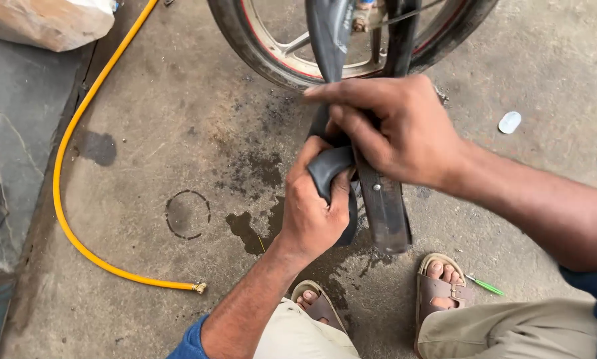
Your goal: Roughening the surface of a puncture on a tire inner tube using a metal scraper tool.
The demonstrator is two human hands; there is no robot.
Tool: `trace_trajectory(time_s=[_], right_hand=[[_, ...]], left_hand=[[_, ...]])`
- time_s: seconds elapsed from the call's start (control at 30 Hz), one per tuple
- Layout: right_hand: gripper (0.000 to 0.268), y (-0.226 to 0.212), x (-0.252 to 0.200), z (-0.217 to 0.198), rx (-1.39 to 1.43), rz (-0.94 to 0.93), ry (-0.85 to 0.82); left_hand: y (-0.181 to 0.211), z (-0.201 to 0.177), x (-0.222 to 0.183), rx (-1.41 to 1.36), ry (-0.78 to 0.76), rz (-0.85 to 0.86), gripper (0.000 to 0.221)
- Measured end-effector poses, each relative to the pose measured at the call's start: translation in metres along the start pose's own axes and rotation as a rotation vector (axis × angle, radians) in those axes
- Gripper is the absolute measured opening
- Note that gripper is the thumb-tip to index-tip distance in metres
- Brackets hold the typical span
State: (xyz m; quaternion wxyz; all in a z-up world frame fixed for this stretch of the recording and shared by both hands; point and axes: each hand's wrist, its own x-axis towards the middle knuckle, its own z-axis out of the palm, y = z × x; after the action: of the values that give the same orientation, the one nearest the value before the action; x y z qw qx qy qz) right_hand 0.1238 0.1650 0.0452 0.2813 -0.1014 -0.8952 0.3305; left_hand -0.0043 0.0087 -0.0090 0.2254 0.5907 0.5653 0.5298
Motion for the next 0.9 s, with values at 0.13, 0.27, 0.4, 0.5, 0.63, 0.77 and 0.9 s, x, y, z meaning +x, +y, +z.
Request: trace_trajectory(time_s=[0.13, 0.27, 0.4, 0.5, 0.63, 0.77, 0.9], right_hand=[[0.019, -0.003, 0.006, -0.009, -0.126, 0.173, 0.174], [0.029, -0.003, 0.009, -0.025, -0.183, 0.354, 0.199], [0.028, -0.021, -0.009, 0.004, -0.060, 0.064, 0.179], [0.029, -0.003, -0.020, 0.003, -0.065, 0.031, 0.126], [0.020, 0.008, -0.010, 0.000, -0.016, 0.176, 0.249], [0.036, -0.014, -0.016, 0.016, -0.208, 0.043, 0.093], [0.019, -0.001, -0.006, -0.005, -0.362, 0.126, 0.035]], left_hand=[[-0.003, 0.001, -0.003, -0.026, -0.103, -0.044, 0.010], [0.013, -0.004, 0.006, -0.086, -0.123, -0.115, 0.015], [0.003, -0.010, 0.003, 0.051, -0.136, -0.030, 0.013], [0.008, -0.010, 0.000, -0.113, -0.072, -0.188, 0.018], [0.007, -0.006, 0.002, -0.064, -0.106, -0.077, 0.014], [0.003, -0.015, 0.011, -0.173, -0.083, -0.211, 0.022], [0.007, -0.009, 0.006, -0.130, -0.121, -0.155, 0.018]])
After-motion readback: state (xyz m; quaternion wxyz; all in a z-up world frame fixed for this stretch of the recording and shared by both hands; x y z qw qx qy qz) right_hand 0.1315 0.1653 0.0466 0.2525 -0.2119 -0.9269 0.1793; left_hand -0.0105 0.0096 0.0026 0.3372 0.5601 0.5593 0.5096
